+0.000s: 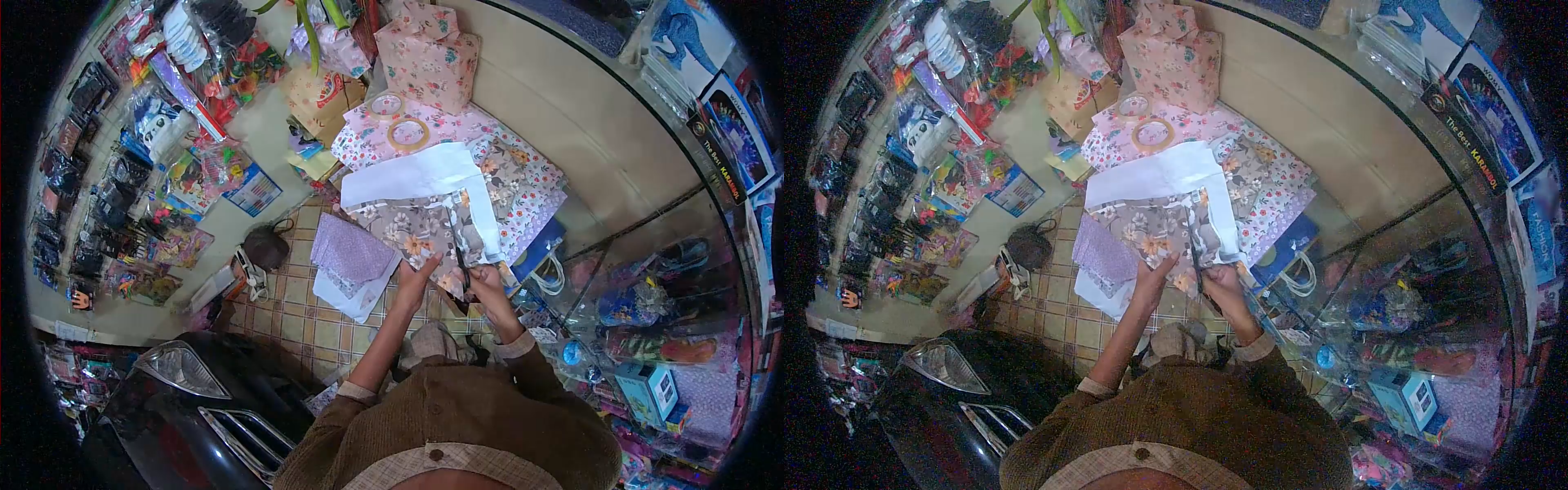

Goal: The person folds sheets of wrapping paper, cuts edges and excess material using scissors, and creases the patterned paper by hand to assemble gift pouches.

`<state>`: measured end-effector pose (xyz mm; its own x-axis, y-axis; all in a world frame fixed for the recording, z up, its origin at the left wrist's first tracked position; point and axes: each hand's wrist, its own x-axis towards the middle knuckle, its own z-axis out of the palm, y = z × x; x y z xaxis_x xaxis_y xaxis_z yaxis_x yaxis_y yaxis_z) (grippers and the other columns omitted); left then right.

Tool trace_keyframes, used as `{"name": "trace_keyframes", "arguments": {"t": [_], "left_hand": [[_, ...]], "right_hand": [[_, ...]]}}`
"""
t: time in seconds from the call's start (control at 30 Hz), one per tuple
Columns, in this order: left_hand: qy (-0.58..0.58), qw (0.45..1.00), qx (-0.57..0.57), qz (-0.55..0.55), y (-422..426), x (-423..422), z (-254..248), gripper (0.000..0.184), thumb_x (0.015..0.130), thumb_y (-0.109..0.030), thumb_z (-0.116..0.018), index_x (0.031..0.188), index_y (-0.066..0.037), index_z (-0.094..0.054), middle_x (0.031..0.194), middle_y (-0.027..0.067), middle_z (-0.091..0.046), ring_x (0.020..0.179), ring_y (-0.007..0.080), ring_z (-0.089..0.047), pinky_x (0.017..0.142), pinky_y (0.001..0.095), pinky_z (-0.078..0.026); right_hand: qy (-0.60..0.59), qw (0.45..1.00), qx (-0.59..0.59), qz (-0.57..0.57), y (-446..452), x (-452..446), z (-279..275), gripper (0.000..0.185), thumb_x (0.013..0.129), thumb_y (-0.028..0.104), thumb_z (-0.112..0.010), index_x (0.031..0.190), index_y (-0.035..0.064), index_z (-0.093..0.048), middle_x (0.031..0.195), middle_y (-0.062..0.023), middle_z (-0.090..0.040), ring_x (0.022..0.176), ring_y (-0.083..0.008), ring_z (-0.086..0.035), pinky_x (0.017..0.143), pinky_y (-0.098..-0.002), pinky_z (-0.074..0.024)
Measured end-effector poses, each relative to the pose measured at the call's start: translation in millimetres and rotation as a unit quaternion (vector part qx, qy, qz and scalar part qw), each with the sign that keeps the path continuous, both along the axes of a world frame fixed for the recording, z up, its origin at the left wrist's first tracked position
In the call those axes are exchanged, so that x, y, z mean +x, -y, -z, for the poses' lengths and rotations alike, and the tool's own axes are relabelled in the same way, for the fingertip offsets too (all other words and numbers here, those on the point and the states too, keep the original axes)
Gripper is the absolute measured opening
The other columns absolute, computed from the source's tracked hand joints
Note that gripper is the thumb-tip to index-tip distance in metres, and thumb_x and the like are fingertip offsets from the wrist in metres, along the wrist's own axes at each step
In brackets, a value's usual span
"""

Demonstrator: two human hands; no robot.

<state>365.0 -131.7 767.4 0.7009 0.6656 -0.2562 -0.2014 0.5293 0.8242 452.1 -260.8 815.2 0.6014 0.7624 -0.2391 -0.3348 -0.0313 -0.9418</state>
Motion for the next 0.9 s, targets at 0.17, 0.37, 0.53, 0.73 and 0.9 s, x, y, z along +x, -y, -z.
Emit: {"name": "trace_keyframes", "arguments": {"t": [0.17, 0.37, 0.53, 0.73, 0.9], "left_hand": [[-0.016, 0.999, 0.040, 0.013, -2, 0, 6, 0.051, 0.078, -0.009, -0.069, 0.120, 0.002, -0.042, 0.109, 0.0098, -0.056, 0.098, 0.0178, -0.057, 0.085, 0.0303, -0.046], [0.005, 1.000, 0.007, 0.006, -1, 0, 6, 0.047, 0.080, -0.010, -0.067, 0.120, 0.000, -0.043, 0.109, 0.0086, -0.056, 0.098, 0.0176, -0.056, 0.084, 0.0306, -0.046], [0.073, 0.985, -0.149, -0.035, -12, 4, 16, 0.045, 0.083, -0.013, -0.065, 0.120, -0.002, -0.043, 0.109, 0.0092, -0.057, 0.100, 0.0184, -0.057, 0.084, 0.0328, -0.047], [0.061, 0.994, -0.087, 0.004, -55, -5, 2, 0.042, 0.082, -0.007, -0.063, 0.119, -0.003, -0.045, 0.107, 0.0074, -0.058, 0.095, 0.0186, -0.059, 0.081, 0.0336, -0.050], [0.002, 1.000, -0.009, -0.003, -82, -31, -26, 0.051, 0.076, -0.009, -0.068, 0.121, -0.002, -0.045, 0.105, 0.0082, -0.058, 0.095, 0.0187, -0.058, 0.082, 0.0311, -0.048]], "right_hand": [[-0.057, 0.997, 0.029, 0.041, -3, -3, 9, 0.031, 0.079, 0.019, -0.070, 0.100, 0.0063, -0.050, 0.080, 0.0047, -0.050, 0.067, -0.0017, -0.045, 0.052, -0.0188, -0.0341], [0.000, 0.994, 0.092, 0.055, -6, -1, 21, 0.050, 0.080, 0.014, -0.068, 0.121, 0.0050, -0.041, 0.100, 0.0017, -0.054, 0.081, -0.0052, -0.051, 0.059, -0.0210, -0.0411], [-0.111, 0.992, 0.048, -0.040, 12, 3, 35, 0.049, 0.084, 0.026, -0.065, 0.122, 0.0057, -0.041, 0.100, 0.0000, -0.053, 0.083, -0.0079, -0.053, 0.060, -0.0237, -0.0411], [-0.127, 0.943, 0.083, -0.297, 47, 8, 7, 0.054, 0.090, 0.044, -0.049, 0.124, 0.0019, -0.042, 0.107, -0.0063, -0.057, 0.090, -0.0133, -0.055, 0.065, -0.0244, -0.0401], [0.008, 0.864, 0.052, -0.500, 61, 29, -48, 0.061, 0.089, 0.047, -0.050, 0.129, 0.0014, -0.038, 0.105, -0.0054, -0.055, 0.097, -0.0116, -0.052, 0.081, -0.0281, -0.0412]]}}
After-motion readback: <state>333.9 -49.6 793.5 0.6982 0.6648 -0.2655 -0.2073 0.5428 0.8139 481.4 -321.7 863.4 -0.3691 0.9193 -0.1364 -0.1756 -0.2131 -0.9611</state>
